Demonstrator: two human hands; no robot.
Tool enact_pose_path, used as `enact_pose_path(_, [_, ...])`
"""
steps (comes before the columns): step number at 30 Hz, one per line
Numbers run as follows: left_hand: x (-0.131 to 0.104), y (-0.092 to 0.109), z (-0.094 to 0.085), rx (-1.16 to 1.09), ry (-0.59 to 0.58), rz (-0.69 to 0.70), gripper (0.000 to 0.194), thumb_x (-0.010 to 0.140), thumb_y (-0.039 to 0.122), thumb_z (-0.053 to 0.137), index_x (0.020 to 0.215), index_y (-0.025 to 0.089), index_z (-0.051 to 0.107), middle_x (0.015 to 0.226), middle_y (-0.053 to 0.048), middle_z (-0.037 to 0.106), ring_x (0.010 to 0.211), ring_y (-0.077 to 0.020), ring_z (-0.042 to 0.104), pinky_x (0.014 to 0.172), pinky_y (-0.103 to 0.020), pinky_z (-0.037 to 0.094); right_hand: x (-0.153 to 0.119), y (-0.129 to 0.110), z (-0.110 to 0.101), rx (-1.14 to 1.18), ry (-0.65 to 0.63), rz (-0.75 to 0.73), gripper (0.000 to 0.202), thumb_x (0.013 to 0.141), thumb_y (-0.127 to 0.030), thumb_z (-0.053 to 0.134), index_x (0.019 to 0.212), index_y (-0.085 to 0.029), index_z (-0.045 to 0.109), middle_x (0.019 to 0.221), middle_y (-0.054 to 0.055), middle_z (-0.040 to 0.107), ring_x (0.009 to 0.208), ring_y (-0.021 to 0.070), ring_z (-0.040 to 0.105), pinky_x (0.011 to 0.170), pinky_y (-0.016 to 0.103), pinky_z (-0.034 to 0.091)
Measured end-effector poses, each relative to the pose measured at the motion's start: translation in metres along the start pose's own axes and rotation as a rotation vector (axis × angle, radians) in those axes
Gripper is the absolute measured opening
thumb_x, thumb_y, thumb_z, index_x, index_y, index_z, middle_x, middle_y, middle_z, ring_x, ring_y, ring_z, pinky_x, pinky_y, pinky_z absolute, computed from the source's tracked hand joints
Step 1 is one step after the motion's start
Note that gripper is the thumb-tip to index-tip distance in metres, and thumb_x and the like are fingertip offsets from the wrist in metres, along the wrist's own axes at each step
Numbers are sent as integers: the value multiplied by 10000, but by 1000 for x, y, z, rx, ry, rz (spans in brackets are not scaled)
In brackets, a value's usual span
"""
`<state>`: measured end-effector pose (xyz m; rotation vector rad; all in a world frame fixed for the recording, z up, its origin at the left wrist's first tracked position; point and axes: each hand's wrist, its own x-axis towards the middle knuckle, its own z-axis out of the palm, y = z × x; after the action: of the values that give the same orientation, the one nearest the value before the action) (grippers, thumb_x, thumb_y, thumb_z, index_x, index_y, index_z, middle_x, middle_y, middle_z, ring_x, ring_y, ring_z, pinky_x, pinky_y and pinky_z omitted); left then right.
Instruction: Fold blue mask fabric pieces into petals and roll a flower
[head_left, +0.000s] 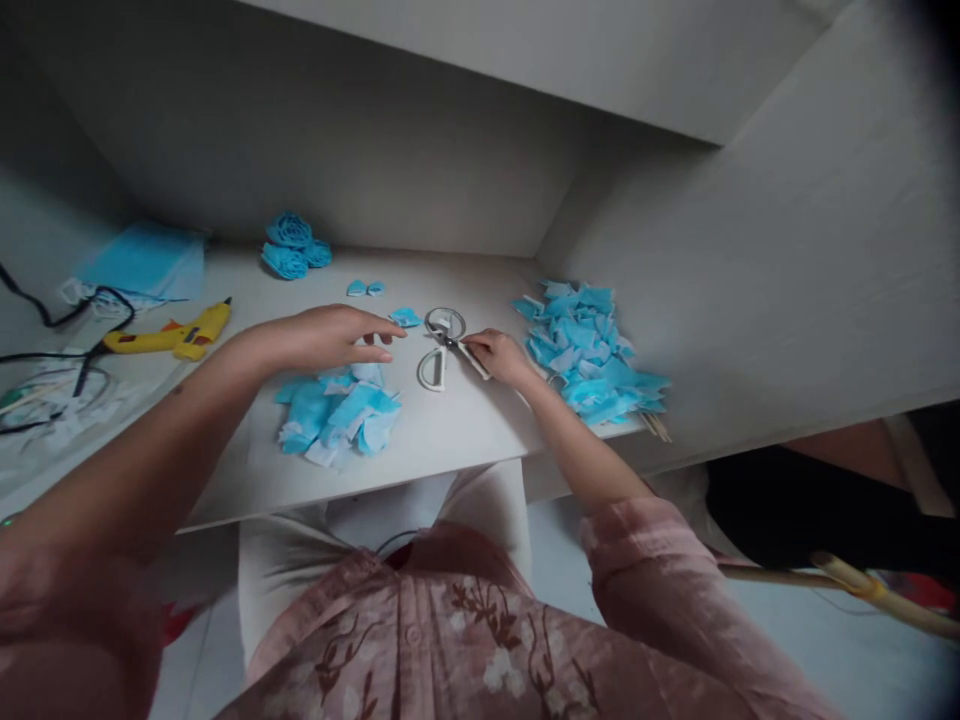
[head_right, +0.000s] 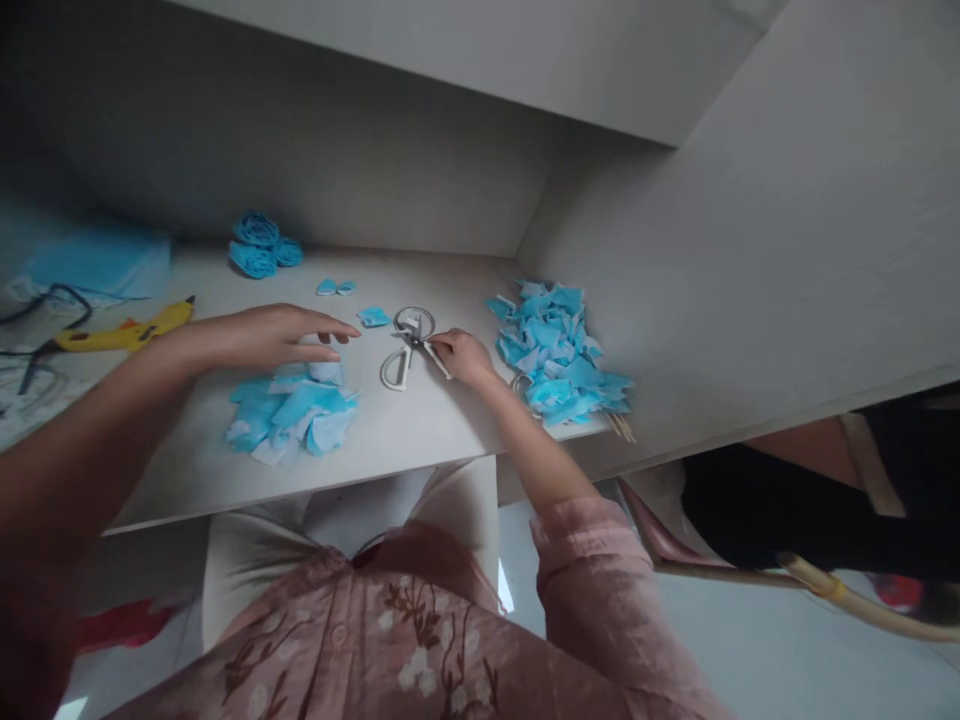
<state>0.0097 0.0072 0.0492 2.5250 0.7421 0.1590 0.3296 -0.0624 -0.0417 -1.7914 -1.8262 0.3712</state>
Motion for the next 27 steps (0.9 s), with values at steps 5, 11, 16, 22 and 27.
enact_pose_path(5, [10, 12, -2, 59, -191, 0, 614, 941, 523, 508, 1454, 206, 624, 1439, -103, 668, 1251, -268, 647, 1052, -313, 456, 32, -2, -9, -201, 4, 80, 392, 965, -177, 492, 1231, -194, 779, 1265, 90, 771, 1150, 219, 709, 976, 273, 499])
enact_pose_path(11, [34, 6, -2, 98, -242, -36, 614, 936, 512, 499, 1444, 197, 637, 1357, -104, 716, 1188, -272, 674, 971, -281, 468, 75, -6, 3, -330, -31, 197, 356, 971, -262, 518, 1197, -219, 790, 1213, 108, 792, 1093, 247, 737, 898, 292, 514])
enact_pose_path(16, [49, -21, -9, 1, -194, -119, 576, 915, 495, 563, 1394, 197, 676, 1350, -79, 723, 1192, -267, 672, 963, -249, 466, 82, -8, 13, -422, 37, 263, 334, 953, -245, 516, 1147, -205, 784, 1141, 145, 800, 1034, 264, 745, 831, 310, 515])
enact_pose_path(22, [62, -51, -11, -158, -99, -202, 528, 854, 516, 650, 1280, 219, 750, 1107, -51, 794, 996, -237, 718, 849, -240, 502, 74, 1, 2, -482, 95, 316, 339, 963, -229, 494, 1120, -156, 786, 1094, 187, 799, 984, 284, 750, 787, 325, 496])
enact_pose_path(27, [74, -77, -2, -141, 184, -267, 426, 852, 452, 621, 1131, 184, 798, 848, -69, 773, 777, -209, 679, 748, -277, 489, 69, -7, -4, -409, 210, 201, 383, 996, -264, 441, 1151, -177, 780, 1114, 156, 797, 961, 274, 738, 773, 331, 470])
